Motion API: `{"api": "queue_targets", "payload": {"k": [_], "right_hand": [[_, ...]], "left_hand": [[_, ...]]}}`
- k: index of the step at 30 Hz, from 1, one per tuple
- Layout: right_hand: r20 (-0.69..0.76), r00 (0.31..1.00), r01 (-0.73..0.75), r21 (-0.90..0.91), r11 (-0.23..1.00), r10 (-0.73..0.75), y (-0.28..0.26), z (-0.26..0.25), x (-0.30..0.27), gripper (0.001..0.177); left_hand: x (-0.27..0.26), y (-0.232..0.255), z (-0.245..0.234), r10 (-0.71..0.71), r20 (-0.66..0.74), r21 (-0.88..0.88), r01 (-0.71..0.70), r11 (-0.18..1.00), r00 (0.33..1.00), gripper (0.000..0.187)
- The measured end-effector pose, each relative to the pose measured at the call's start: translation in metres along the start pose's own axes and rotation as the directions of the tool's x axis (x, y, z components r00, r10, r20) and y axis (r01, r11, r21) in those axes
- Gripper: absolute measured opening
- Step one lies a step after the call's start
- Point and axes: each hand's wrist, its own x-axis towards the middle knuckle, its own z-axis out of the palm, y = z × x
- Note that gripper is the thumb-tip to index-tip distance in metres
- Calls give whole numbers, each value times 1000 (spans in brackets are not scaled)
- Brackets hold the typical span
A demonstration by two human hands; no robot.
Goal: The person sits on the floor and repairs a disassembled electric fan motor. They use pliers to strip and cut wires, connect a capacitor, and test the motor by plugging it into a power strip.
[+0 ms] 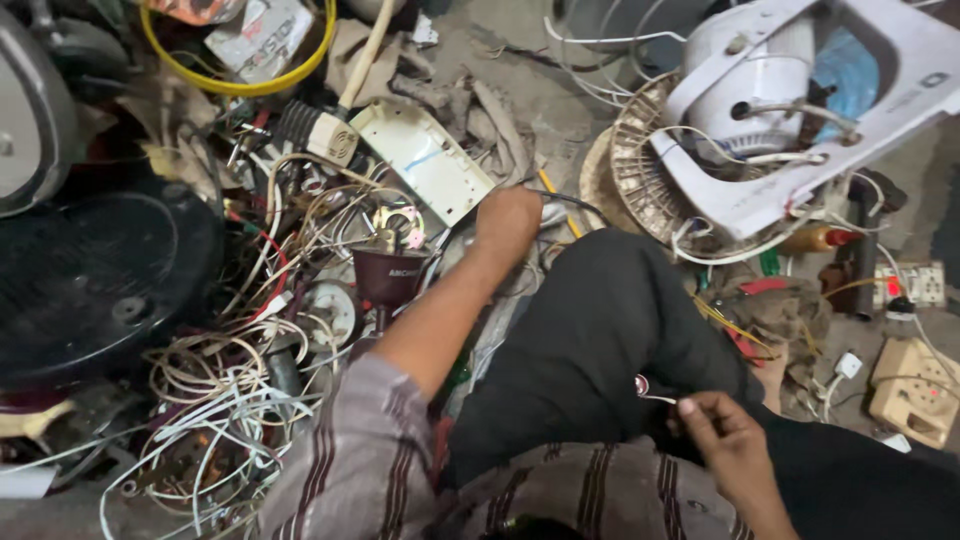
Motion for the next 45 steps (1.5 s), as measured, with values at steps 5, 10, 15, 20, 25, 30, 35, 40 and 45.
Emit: {"api": "queue_targets", "payload": {"k": [5, 10, 15, 20, 25, 30, 35, 40, 45], "right_hand": [[61, 992, -114, -18, 993, 115, 21, -6, -1, 18], [207, 974, -77, -87, 993, 94, 29, -2, -3, 20], [285, 954, -68, -117, 991, 99, 34, -6, 1, 25], [157, 987, 49, -128, 991, -28, 37, -10, -5, 23], [-123, 986, 124, 53, 991, -116, 18, -21, -14, 29], [-143, 927, 372, 224, 901, -347, -68, -18, -10, 34], [48, 761, 574, 415, 706, -647, -179, 14, -26, 65], [51, 749, 547, 515, 660, -660, -208, 17, -23, 59], [-168, 640, 768, 117, 630, -749, -175, -33, 6, 16]], "left_hand": [[51, -20, 62, 90, 205, 310, -152, 939, 975, 14], [44, -39, 75, 345, 256, 433, -426, 795, 903, 20], [40, -37, 68, 321, 231, 603, -394, 693, 918, 25], [43, -35, 48, 427, 115, 498, -425, 756, 897, 21], [26, -33, -65, -37, -371, -530, -178, 829, 928, 20], [-12, 19, -209, -128, -243, -932, -195, 306, 961, 11], [-45, 111, -235, -27, -301, -945, -294, 140, 953, 9], [-60, 192, -211, -19, -339, -885, -312, 344, 941, 10], [-55, 234, -188, 144, -210, -763, -254, 594, 967, 19]]}}
